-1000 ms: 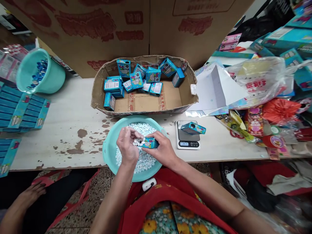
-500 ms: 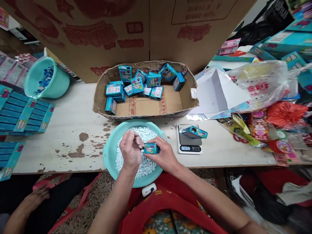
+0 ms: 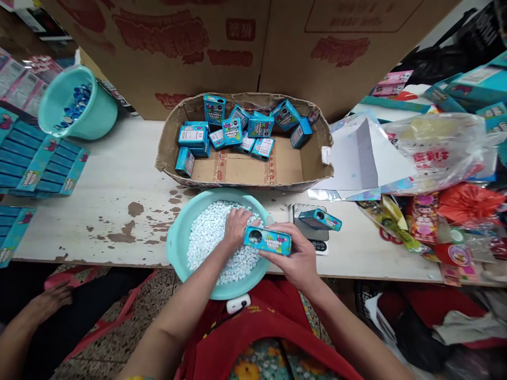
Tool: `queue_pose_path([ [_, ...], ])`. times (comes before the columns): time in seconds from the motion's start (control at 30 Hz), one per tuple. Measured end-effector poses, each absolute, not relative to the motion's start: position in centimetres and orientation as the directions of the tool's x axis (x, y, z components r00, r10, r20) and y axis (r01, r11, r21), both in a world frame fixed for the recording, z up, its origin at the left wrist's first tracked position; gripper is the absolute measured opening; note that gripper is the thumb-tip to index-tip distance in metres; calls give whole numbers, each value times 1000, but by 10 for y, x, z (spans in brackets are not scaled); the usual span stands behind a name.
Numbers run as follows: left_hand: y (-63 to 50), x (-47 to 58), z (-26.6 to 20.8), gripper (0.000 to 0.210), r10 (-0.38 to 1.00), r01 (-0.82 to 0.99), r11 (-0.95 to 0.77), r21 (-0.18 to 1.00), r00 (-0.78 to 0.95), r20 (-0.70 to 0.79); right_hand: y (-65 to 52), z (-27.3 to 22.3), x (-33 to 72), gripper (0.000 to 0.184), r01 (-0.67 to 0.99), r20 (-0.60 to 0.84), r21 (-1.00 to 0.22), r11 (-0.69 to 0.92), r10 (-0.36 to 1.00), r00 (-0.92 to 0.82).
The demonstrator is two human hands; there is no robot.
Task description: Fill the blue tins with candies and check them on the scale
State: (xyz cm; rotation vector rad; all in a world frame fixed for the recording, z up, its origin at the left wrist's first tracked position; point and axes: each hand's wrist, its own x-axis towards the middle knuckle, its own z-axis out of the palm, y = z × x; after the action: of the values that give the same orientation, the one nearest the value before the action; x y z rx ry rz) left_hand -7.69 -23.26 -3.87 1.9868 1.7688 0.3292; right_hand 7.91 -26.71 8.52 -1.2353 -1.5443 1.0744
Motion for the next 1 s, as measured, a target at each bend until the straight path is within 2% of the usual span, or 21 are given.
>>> queue_pose_path([
  [0.07, -246, -85, -34, 19, 970, 876, -86, 475, 182, -160, -265, 80, 76, 33, 278, 104, -952, 130, 989, -105],
  [0.13, -257, -99, -31, 15, 978, 861, 8, 509, 99, -183, -263, 74, 73, 32, 306, 85, -946, 111, 992, -96],
  [0.2, -263, -112, -30, 14, 976, 744, 188, 641, -69, -207, -262, 68, 70, 33, 325, 64, -941, 96, 992, -107],
  [0.27, -264, -120, -25, 20, 946, 545, 323, 773, -215, -244, -263, 62, 67, 32, 343, 39, -936, 78, 992, -119],
  [0.37, -264, -120, -2, 28, 867, 91, 408, 908, -351, -355, -265, 52, 63, 31, 360, 11, -930, 73, 985, -170],
  [0.43, -265, -115, 24, 27, 833, -259, 342, 903, -361, -419, -268, 47, 58, 31, 366, 5, -927, 79, 980, -199],
  [0.5, -266, -107, 50, 22, 854, -454, 216, 864, -341, -392, -271, 44, 51, 31, 378, 11, -921, 95, 976, -218],
  [0.6, -265, -99, 73, 18, 877, -515, 75, 854, -373, -303, -274, 46, 39, 29, 396, 21, -909, 131, 963, -270],
  [0.7, -261, -97, 77, 15, 848, -512, -3, 859, -457, -270, -274, 54, 32, 30, 437, 36, -885, 160, 960, -278],
  [0.83, -256, -95, 75, 18, 807, -503, 14, 864, -504, -306, -271, 63, 33, 29, 481, 42, -860, 171, 963, -266],
  [1.0, -254, -92, 81, 20, 829, -502, 22, 864, -474, -296, -271, 65, 37, 30, 467, 31, -871, 155, 965, -262],
])
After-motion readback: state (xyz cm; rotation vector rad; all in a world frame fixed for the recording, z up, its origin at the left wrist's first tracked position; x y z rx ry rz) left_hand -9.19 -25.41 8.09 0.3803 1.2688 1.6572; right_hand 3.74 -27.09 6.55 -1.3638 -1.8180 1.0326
